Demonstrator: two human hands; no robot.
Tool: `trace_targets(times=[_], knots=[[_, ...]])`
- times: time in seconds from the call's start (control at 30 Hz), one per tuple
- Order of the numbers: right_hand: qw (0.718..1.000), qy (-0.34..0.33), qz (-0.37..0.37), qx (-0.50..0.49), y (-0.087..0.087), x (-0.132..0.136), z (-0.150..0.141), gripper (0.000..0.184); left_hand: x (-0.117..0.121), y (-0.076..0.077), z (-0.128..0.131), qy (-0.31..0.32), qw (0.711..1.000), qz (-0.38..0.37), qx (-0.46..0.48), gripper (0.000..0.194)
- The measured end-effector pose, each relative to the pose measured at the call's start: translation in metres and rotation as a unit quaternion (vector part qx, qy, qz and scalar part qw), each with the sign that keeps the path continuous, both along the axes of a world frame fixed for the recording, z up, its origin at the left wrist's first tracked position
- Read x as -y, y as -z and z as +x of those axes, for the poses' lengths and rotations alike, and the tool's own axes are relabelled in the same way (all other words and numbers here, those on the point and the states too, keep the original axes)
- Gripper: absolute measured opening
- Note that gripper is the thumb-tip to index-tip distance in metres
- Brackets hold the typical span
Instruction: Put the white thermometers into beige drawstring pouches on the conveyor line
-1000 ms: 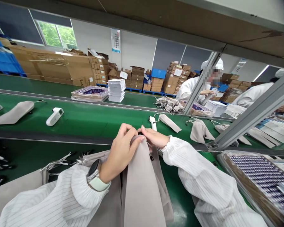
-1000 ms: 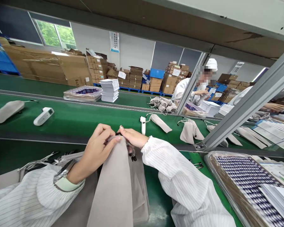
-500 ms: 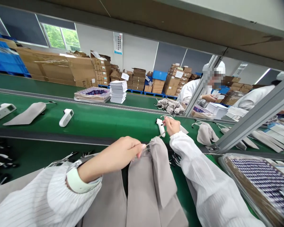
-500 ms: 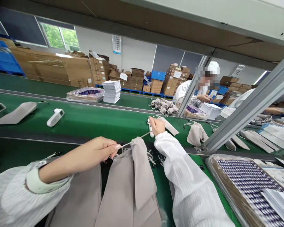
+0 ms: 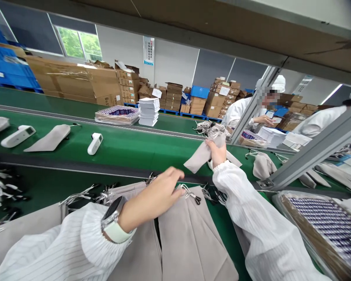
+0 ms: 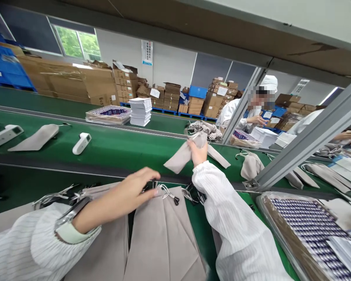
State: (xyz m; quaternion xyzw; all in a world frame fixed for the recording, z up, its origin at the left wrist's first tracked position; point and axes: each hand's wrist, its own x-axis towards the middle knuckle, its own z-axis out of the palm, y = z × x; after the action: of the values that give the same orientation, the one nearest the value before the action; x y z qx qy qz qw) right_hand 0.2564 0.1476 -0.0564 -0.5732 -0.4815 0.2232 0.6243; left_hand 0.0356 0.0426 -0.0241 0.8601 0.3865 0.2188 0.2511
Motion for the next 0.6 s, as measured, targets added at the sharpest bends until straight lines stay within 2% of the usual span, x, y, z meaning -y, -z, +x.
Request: trace_targets(times=[0.03,0.07,0.13,0.2,0.33,0.47,0.6], knots=[[0.997,0.054,-0.032,0.052,0.007,-0.009,0.012,0.060,-0.002,0.008,-0.001,0.021,0.997,-0.023,-0.071,0.023],[0.987,0.077,-0.082,0.117,0.014,-0.015,0.021,0.061,-0.003,0.015,-0.001,0.030,0.990,-0.041,-0.134,0.022],[0.951,0.068,-0.194,0.231,0.027,-0.023,0.033,0.055,-0.003,0.026,-0.001,0.019,0.977,-0.042,-0.210,0.022],[0.921,0.045,-0.255,0.291,0.037,-0.025,0.039,0.043,0.000,0.029,0.001,-0.008,0.974,-0.008,-0.225,0.022],[0.894,0.104,-0.281,0.334,0.045,-0.024,0.051,0.028,0.009,0.028,0.005,-0.015,0.974,0.027,-0.226,0.022],[0.862,0.167,-0.340,0.336,0.052,-0.024,0.070,0.050,0.008,0.030,0.007,0.010,0.977,0.037,-0.209,0.017],[0.863,0.165,-0.366,0.307,0.054,-0.025,0.086,0.062,0.004,0.027,0.009,-0.004,0.977,0.062,-0.204,0.009]])
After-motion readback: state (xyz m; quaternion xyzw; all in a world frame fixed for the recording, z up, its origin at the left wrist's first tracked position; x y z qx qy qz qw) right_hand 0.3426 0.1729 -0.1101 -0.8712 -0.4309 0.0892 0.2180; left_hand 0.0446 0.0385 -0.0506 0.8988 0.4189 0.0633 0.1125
